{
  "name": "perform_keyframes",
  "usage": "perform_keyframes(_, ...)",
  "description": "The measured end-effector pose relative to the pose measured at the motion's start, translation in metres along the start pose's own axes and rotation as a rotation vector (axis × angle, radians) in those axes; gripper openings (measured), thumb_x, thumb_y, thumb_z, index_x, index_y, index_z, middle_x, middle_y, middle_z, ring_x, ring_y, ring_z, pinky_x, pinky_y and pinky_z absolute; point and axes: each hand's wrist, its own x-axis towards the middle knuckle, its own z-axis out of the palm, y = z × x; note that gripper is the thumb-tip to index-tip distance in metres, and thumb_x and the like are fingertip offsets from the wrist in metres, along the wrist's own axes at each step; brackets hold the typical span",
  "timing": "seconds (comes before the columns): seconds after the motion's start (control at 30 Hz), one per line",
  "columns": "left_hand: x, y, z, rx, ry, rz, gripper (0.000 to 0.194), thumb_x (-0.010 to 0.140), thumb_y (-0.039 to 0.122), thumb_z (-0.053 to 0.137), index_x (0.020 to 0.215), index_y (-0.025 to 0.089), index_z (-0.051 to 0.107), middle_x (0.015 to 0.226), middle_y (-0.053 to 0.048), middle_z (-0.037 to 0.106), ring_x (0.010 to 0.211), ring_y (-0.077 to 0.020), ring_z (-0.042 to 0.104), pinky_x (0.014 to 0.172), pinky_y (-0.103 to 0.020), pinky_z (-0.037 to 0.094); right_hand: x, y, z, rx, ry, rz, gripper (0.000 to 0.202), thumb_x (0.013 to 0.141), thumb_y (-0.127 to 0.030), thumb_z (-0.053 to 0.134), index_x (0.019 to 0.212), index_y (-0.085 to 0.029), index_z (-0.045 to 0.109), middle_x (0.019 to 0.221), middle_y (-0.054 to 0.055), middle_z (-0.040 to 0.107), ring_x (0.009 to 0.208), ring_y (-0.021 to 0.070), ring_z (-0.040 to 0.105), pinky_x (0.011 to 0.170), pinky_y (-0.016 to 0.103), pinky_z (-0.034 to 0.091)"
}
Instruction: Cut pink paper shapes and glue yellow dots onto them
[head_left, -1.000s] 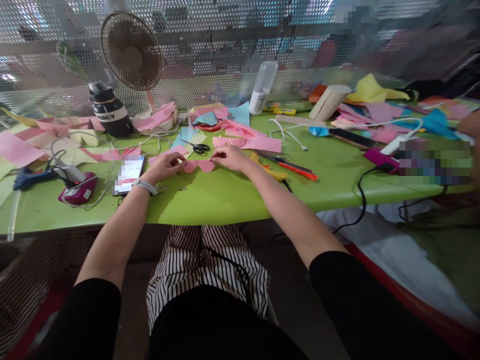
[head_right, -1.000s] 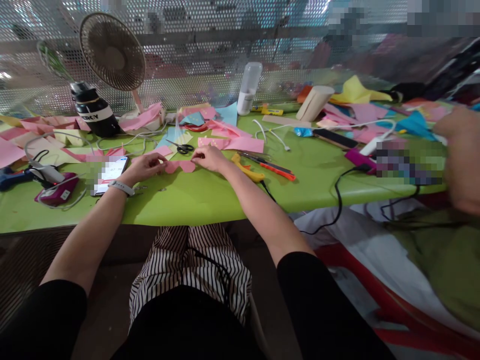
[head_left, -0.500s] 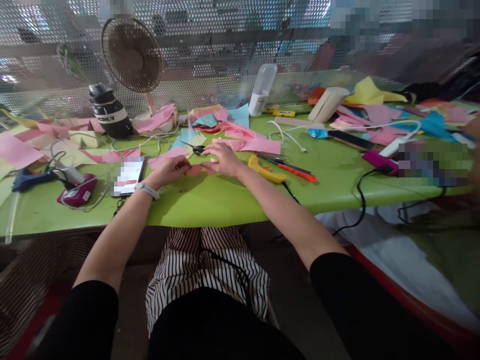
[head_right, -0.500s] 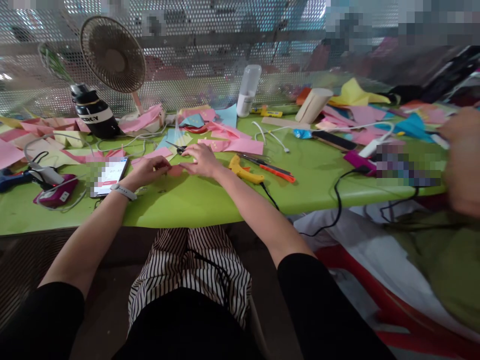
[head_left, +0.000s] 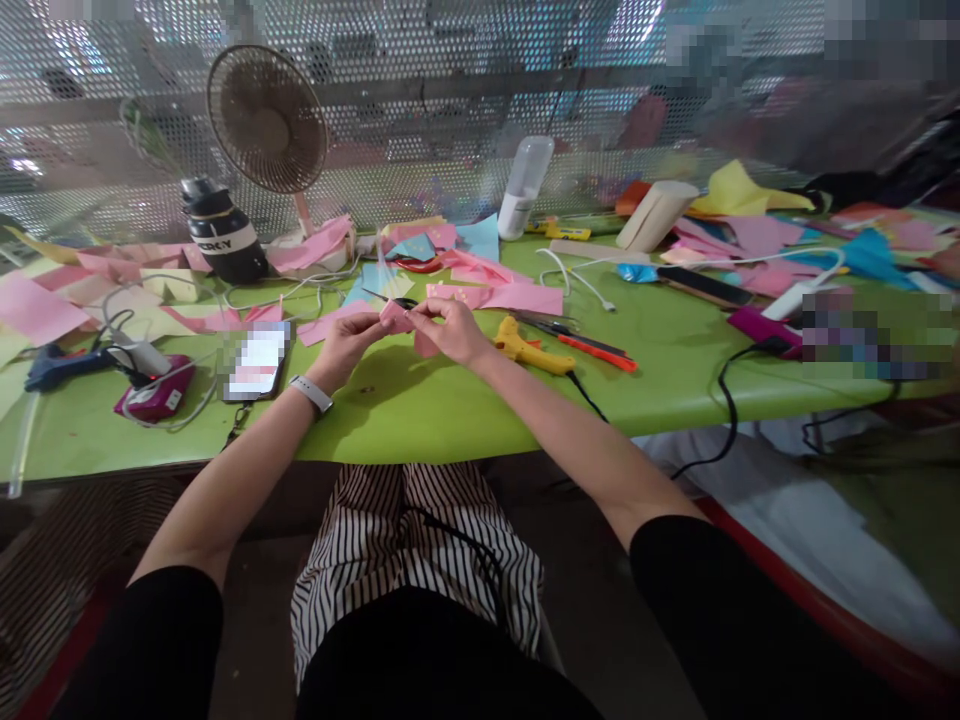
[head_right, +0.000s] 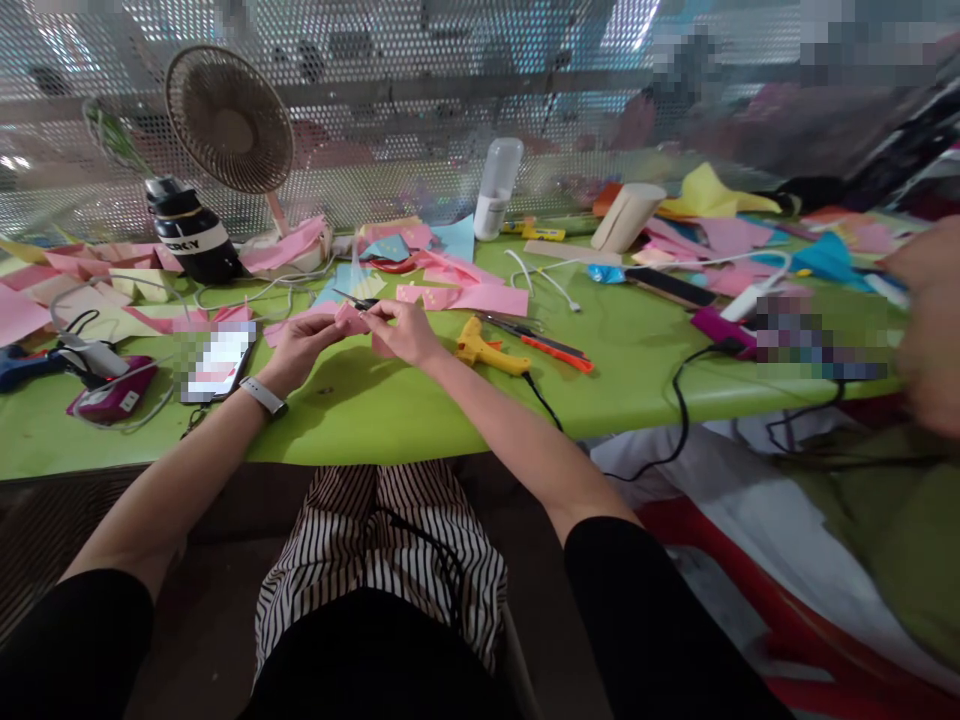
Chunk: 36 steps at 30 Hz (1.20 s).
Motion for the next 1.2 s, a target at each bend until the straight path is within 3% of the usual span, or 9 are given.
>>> perform_keyframes(0.2, 0.003, -0.008, 0.002, -0.194, 0.088, -0.011, 0.038, 0.069, 0.053, 0.085, 0.083, 0.018, 0.078, 0.087, -0.005, 0.076, 0.084, -0.0162, 0.068, 0.086, -0.032, 0.054, -0.006, -0.006, 0.004, -0.033, -0.025, -0.017, 0.036, 0.086, -0.056, 0.064, 0.077, -0.021, 0.069, 0.082, 0.005, 0.075, 0.08, 0.0215, 0.066, 0.08, 0.035, 0.05)
perform_keyframes(0.5, -0.001, 0.003, 0.002, 0.016, -0.007, 0.074, 0.043, 0.077, 0.058, 0.077, 0.079, 0.016, 0.072, 0.081, -0.005, 0.071, 0.079, -0.0161, 0.063, 0.082, -0.032, 0.051, -0.006, -0.006, 0.005, 0.049, -0.068, -0.042, 0.04, 0.083, -0.061, 0.065, 0.077, -0.021, 0.06, 0.078, 0.004, 0.069, 0.075, 0.0196, 0.062, 0.075, 0.034, 0.049)
perform_keyframes(0.73, -0.002, 0.004, -0.002, 0.103, -0.057, 0.094, 0.034, 0.085, 0.05, 0.071, 0.085, 0.016, 0.071, 0.085, -0.005, 0.069, 0.082, -0.0166, 0.062, 0.085, -0.032, 0.049, -0.005, -0.001, 0.005, 0.067, -0.052, -0.026, 0.042, 0.081, -0.063, 0.065, 0.077, -0.022, 0.059, 0.078, 0.003, 0.067, 0.076, 0.0195, 0.06, 0.076, 0.035, 0.049)
perform_keyframes(0.97, -0.002, 0.003, 0.001, 0.101, -0.068, 0.098, 0.039, 0.081, 0.052, 0.074, 0.091, 0.015, 0.073, 0.092, -0.008, 0.073, 0.088, -0.0182, 0.066, 0.085, -0.033, 0.052, -0.004, 0.002, 0.008, 0.122, -0.008, 0.01, 0.048, 0.076, -0.069, 0.068, 0.076, -0.023, 0.055, 0.076, 0.002, 0.063, 0.075, 0.0179, 0.059, 0.076, 0.035, 0.05)
perform_keyframes(1.2, -0.003, 0.003, 0.002, 0.083, -0.064, 0.123, 0.035, 0.082, 0.049, 0.075, 0.089, 0.014, 0.074, 0.089, -0.008, 0.073, 0.085, -0.0173, 0.066, 0.082, -0.033, 0.053, -0.003, -0.001, 0.007, 0.185, -0.033, 0.006, 0.04, 0.078, -0.061, 0.07, 0.081, -0.022, 0.059, 0.081, 0.004, 0.067, 0.078, 0.0191, 0.062, 0.077, 0.036, 0.053)
